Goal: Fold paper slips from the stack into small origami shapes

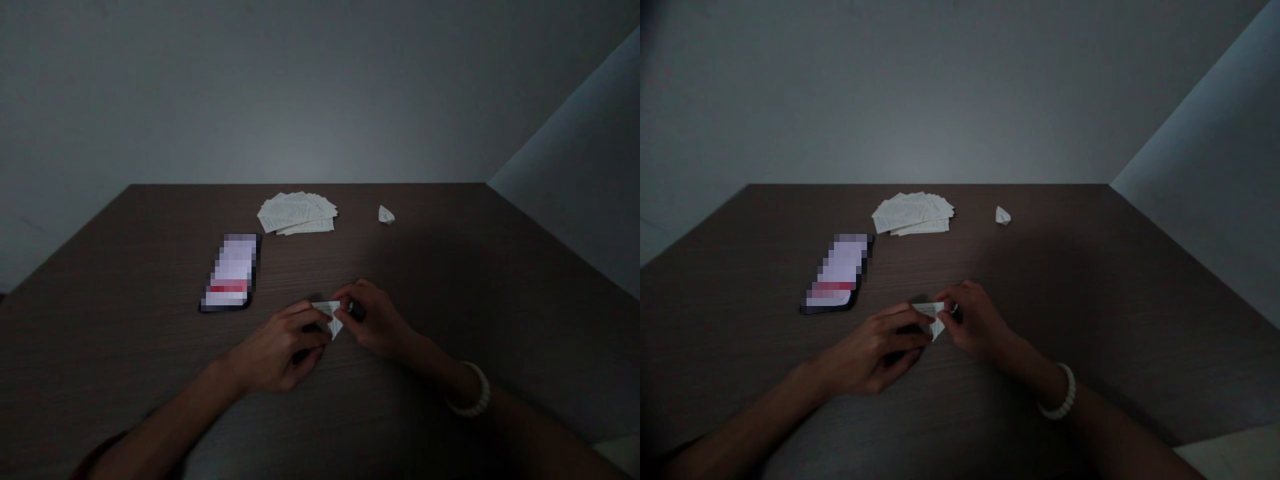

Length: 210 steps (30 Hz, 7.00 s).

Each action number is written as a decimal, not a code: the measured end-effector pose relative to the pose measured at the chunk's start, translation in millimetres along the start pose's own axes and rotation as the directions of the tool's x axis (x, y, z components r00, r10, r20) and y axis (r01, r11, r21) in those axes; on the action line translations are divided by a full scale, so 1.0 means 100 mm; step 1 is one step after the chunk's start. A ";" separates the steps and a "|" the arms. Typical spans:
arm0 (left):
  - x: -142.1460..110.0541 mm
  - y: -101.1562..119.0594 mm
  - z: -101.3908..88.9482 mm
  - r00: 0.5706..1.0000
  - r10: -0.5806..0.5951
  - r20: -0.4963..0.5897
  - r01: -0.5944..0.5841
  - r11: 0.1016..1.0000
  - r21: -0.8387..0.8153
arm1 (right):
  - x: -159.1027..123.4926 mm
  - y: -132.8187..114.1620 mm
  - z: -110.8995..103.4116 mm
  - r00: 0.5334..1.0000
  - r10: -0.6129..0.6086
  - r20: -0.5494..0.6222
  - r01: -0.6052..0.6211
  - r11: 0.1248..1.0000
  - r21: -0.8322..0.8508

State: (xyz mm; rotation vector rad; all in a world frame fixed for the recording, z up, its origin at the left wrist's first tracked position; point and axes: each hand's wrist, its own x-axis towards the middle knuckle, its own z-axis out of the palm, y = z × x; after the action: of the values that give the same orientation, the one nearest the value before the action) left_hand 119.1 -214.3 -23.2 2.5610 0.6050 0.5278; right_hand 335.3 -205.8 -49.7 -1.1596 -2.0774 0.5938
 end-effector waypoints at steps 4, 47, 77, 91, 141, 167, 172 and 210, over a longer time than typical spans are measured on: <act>-0.01 -0.02 0.03 1.000 -0.015 -0.012 0.015 1.000 -0.012 | -0.01 0.04 -0.02 1.000 -0.023 0.008 0.023 1.000 0.020; 0.00 0.05 -0.03 0.997 0.056 0.050 -0.060 0.994 0.090 | 0.03 -0.02 -0.17 0.978 -0.116 0.171 0.124 0.991 -0.039; 0.01 0.05 -0.05 0.996 0.061 0.069 -0.069 0.991 0.112 | 0.04 -0.01 -0.11 0.995 -0.059 0.084 0.059 0.998 -0.002; 0.01 0.03 -0.04 0.994 0.052 0.101 -0.063 0.992 0.110 | 0.03 0.00 -0.12 0.993 -0.076 0.092 0.075 0.997 0.019; 0.03 0.01 0.00 0.998 0.043 0.039 -0.045 0.998 0.051 | -0.20 -0.18 -0.41 0.817 -0.306 0.488 0.470 0.845 -0.257; 0.02 0.03 0.05 0.999 0.046 0.024 -0.048 0.992 0.116 | -0.22 -0.06 -0.28 0.953 -0.149 0.263 0.259 0.850 -0.459; 0.02 0.03 0.04 0.998 0.047 0.036 -0.052 0.991 0.126 | -0.21 -0.09 -0.28 0.959 -0.140 0.248 0.249 0.834 -0.493; -0.03 0.05 0.04 1.000 0.020 0.020 -0.022 0.991 0.131 | -0.18 -0.07 -0.34 0.925 -0.205 0.320 0.325 0.863 -0.387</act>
State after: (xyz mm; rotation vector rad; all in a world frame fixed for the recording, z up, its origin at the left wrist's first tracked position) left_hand 120.1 -220.4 -24.6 2.6954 0.6255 0.4854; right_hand 363.7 -222.9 -28.7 -1.0324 -2.6464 0.1561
